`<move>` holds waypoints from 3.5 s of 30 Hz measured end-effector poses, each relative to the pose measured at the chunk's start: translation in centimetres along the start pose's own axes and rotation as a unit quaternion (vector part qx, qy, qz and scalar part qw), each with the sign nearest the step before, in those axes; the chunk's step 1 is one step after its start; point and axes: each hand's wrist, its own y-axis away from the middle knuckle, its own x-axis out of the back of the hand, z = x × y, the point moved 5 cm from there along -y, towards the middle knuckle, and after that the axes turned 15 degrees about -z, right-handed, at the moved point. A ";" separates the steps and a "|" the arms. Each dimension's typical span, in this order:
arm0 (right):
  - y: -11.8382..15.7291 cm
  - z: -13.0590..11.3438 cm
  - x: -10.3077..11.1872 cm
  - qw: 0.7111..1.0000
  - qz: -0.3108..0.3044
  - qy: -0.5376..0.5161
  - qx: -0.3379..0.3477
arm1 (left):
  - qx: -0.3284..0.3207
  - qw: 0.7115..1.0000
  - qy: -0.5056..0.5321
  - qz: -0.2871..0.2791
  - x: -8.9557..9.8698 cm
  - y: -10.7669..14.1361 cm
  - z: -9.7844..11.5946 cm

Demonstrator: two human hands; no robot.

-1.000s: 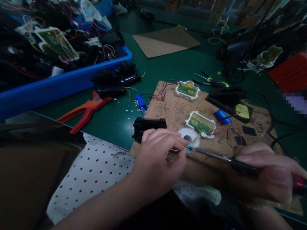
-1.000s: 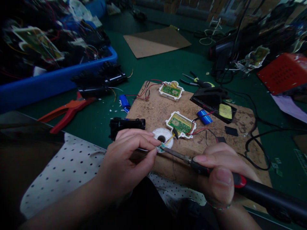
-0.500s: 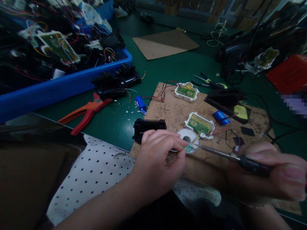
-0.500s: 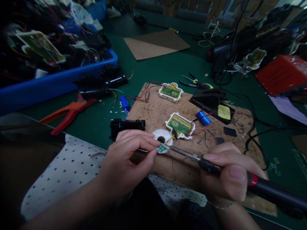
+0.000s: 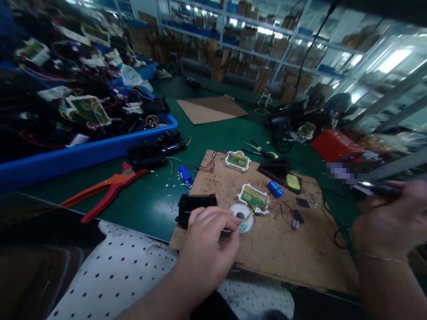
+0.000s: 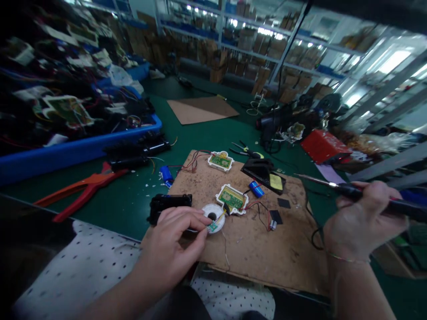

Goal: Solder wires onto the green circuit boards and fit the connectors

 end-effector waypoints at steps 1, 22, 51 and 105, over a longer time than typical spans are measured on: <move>-1.2 0.3 0.0 1.000 -0.004 0.019 0.006 | -0.002 1.000 0.000 0.000 0.0 0.0 -0.1; -0.4 4.6 -9.1 0.906 -0.372 0.171 -0.107 | -0.002 1.000 0.025 -0.013 0.1 0.3 -0.1; 2.3 -5.2 -9.5 0.587 -0.763 0.228 0.142 | 0.084 0.978 0.084 -0.172 3.9 2.3 -3.0; 10.0 -2.8 -12.3 0.854 -0.494 0.113 0.119 | 0.270 0.920 0.103 0.264 25.4 -8.9 -12.8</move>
